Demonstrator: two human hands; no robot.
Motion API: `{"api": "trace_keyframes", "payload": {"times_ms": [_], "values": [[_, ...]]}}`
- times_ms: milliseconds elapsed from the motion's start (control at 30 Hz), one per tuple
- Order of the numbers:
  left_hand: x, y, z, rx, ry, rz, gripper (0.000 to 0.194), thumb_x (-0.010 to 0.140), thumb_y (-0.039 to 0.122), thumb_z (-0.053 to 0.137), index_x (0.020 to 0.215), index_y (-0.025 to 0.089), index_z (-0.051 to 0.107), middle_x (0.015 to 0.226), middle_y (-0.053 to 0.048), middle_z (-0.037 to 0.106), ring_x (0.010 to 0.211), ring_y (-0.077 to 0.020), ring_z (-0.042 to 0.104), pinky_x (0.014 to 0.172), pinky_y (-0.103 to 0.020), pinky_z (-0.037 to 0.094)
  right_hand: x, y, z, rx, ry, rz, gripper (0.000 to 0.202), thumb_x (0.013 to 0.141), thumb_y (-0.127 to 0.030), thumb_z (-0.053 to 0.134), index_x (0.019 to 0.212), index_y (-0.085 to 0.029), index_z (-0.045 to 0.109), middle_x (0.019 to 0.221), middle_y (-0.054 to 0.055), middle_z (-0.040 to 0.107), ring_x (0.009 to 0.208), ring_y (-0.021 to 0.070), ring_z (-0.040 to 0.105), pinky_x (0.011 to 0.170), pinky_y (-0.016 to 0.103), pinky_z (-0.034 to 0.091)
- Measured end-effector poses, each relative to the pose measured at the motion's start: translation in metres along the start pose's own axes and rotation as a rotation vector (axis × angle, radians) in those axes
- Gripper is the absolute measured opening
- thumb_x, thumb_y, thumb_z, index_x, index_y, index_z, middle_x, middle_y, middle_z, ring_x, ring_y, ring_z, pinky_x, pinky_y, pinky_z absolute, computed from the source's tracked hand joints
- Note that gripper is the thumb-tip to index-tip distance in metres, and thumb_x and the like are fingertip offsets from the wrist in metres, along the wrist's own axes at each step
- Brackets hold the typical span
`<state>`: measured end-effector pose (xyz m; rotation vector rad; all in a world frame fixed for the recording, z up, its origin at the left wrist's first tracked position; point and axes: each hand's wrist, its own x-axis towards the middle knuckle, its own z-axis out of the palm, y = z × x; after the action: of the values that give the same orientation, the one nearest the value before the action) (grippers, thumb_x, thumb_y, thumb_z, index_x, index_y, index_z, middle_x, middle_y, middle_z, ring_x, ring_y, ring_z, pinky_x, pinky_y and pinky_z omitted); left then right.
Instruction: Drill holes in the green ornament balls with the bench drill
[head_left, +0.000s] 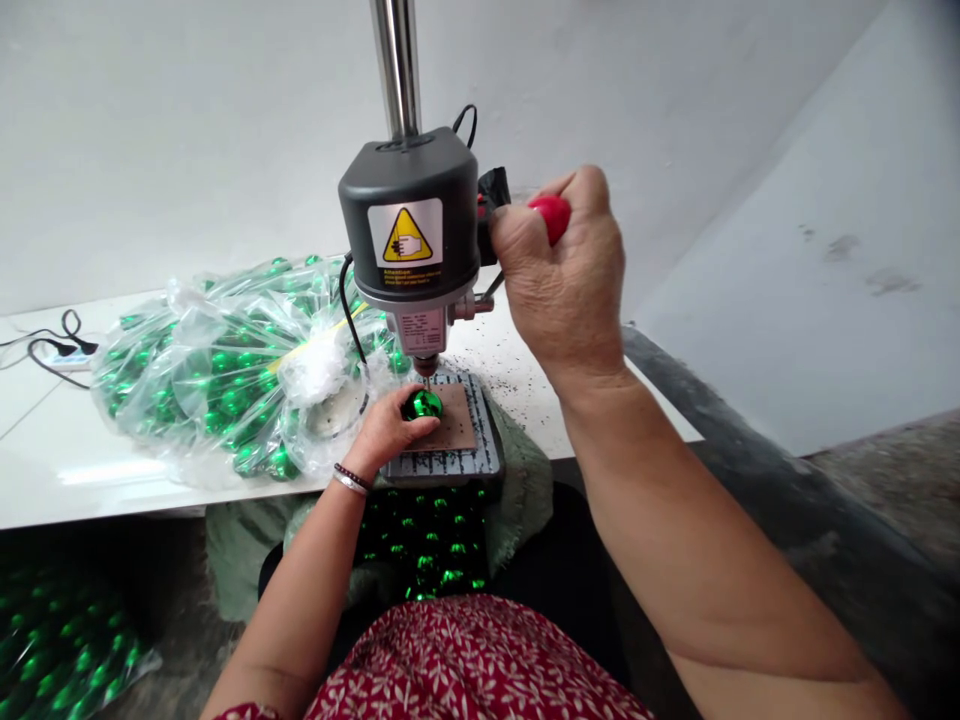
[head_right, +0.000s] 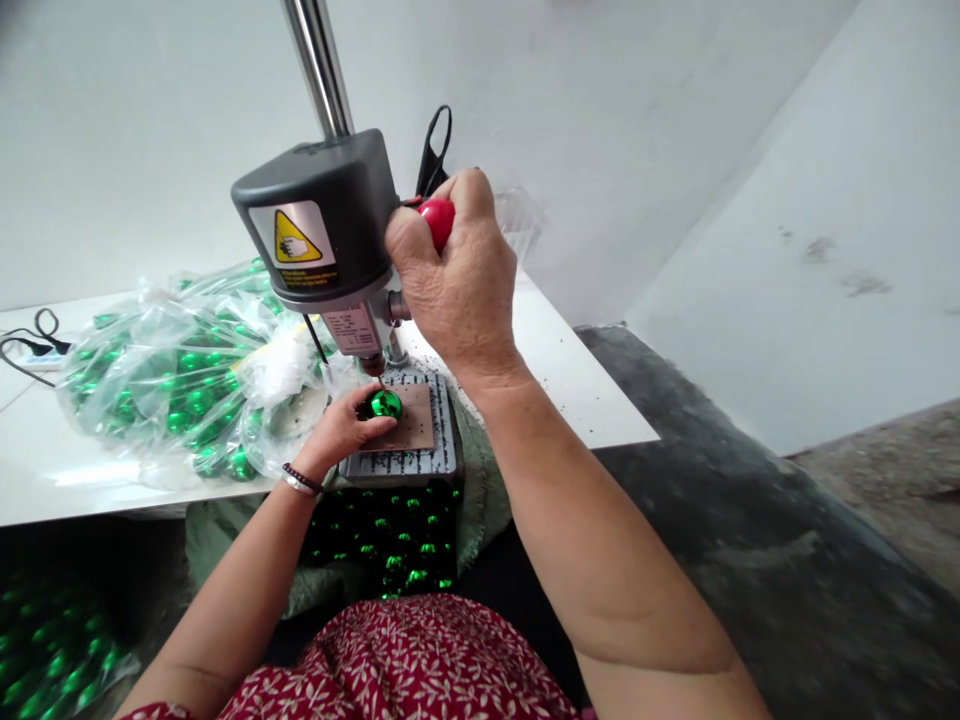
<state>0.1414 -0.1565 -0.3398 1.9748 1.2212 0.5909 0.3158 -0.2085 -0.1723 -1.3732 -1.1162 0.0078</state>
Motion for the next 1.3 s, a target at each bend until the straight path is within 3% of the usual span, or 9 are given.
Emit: {"api": "trace_keyframes", "payload": {"times_ms": [367, 567, 767, 1067, 1300], "values": [[0.004, -0.001, 0.013, -0.122, 0.004, -0.019, 0.064, 0.064, 0.032, 0.081, 0.125, 0.017, 0.066, 0.104, -0.005, 0.076, 0.099, -0.0237, 0.068, 0.093, -0.034, 0.052, -0.005, 0.006, 0.001, -0.011, 0.028, -0.074, 0.025, 0.088, -0.028, 0.056, 0.08, -0.018, 0.035, 0.069, -0.007, 0.032, 0.061, -0.0004, 0.033, 0.064, 0.014, 0.039], [0.004, -0.002, 0.018, -0.127, 0.0, -0.01, 0.063, 0.066, 0.031, 0.08, 0.126, 0.019, 0.065, 0.106, -0.003, 0.075, 0.099, -0.0225, 0.067, 0.093, -0.034, 0.051, -0.013, 0.011, -0.002, -0.059, 0.074, -0.116, 0.02, 0.086, -0.022, 0.056, 0.079, -0.018, 0.038, 0.069, -0.006, 0.038, 0.064, 0.002, 0.035, 0.065, 0.018, 0.039], [0.002, 0.0, 0.017, -0.091, -0.023, -0.011, 0.065, 0.068, 0.032, 0.079, 0.129, 0.019, 0.063, 0.108, -0.004, 0.075, 0.1, -0.0231, 0.067, 0.094, -0.035, 0.051, -0.014, 0.016, -0.003, -0.076, 0.096, -0.167, 0.018, 0.083, -0.027, 0.055, 0.078, -0.018, 0.04, 0.068, -0.006, 0.041, 0.065, 0.003, 0.036, 0.065, 0.019, 0.038], [0.002, -0.003, 0.016, -0.065, -0.036, -0.016, 0.067, 0.068, 0.036, 0.078, 0.132, 0.021, 0.061, 0.108, -0.003, 0.074, 0.102, -0.0239, 0.066, 0.095, -0.035, 0.05, -0.047, 0.025, -0.014, -0.144, 0.107, -0.205, 0.017, 0.081, -0.028, 0.056, 0.074, -0.021, 0.042, 0.064, -0.005, 0.042, 0.059, 0.0053, 0.037, 0.056, 0.02, 0.037], [0.0, -0.003, 0.016, -0.073, -0.029, 0.003, 0.061, 0.069, 0.036, 0.077, 0.126, 0.02, 0.065, 0.105, -0.002, 0.074, 0.098, -0.0226, 0.066, 0.091, -0.032, 0.05, -0.058, 0.032, -0.013, -0.155, 0.144, -0.242, 0.016, 0.082, -0.033, 0.054, 0.075, -0.021, 0.045, 0.064, -0.003, 0.046, 0.06, 0.0067, 0.042, 0.057, 0.022, 0.039]]}}
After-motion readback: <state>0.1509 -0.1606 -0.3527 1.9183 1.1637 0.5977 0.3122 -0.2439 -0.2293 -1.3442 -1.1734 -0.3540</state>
